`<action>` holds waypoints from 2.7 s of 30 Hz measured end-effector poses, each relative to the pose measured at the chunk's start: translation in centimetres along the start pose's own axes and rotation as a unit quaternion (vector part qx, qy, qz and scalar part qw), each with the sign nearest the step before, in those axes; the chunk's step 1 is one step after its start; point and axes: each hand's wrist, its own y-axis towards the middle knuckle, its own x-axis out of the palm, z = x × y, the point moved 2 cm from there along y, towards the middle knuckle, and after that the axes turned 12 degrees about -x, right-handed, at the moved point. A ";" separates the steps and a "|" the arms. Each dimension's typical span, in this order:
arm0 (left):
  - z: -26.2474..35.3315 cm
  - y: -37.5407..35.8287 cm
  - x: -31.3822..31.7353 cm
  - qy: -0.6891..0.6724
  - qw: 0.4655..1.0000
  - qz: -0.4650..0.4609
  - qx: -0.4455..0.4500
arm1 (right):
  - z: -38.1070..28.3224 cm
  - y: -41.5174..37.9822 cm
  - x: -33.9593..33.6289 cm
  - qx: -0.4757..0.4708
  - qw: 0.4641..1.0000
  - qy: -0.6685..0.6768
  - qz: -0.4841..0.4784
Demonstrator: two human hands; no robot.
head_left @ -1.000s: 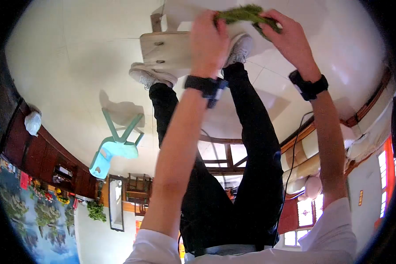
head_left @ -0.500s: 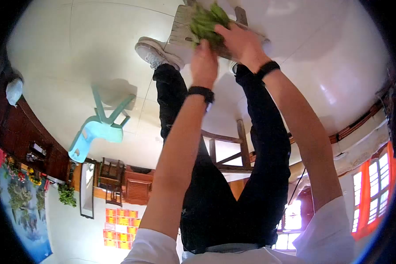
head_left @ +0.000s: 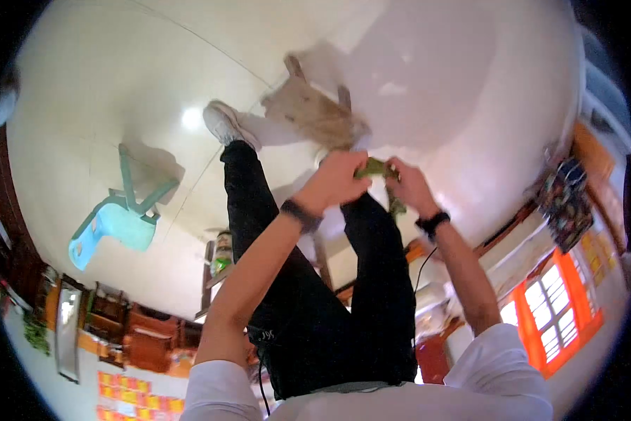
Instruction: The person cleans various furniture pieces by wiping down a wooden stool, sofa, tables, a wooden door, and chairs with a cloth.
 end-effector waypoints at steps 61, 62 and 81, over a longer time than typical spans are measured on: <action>3.0 -70.1 -112.3 0.012 0.590 0.797 -0.133 | -148.3 38.0 -14.0 -0.688 0.679 -0.230 -0.119; 3.8 -70.9 -116.4 0.066 0.581 0.803 -0.113 | -150.7 39.1 -15.1 -0.670 0.706 -0.210 -0.090; -5.7 -59.5 -152.7 0.111 0.708 0.679 -0.157 | -172.9 65.8 -2.1 -0.411 0.828 -0.381 -0.004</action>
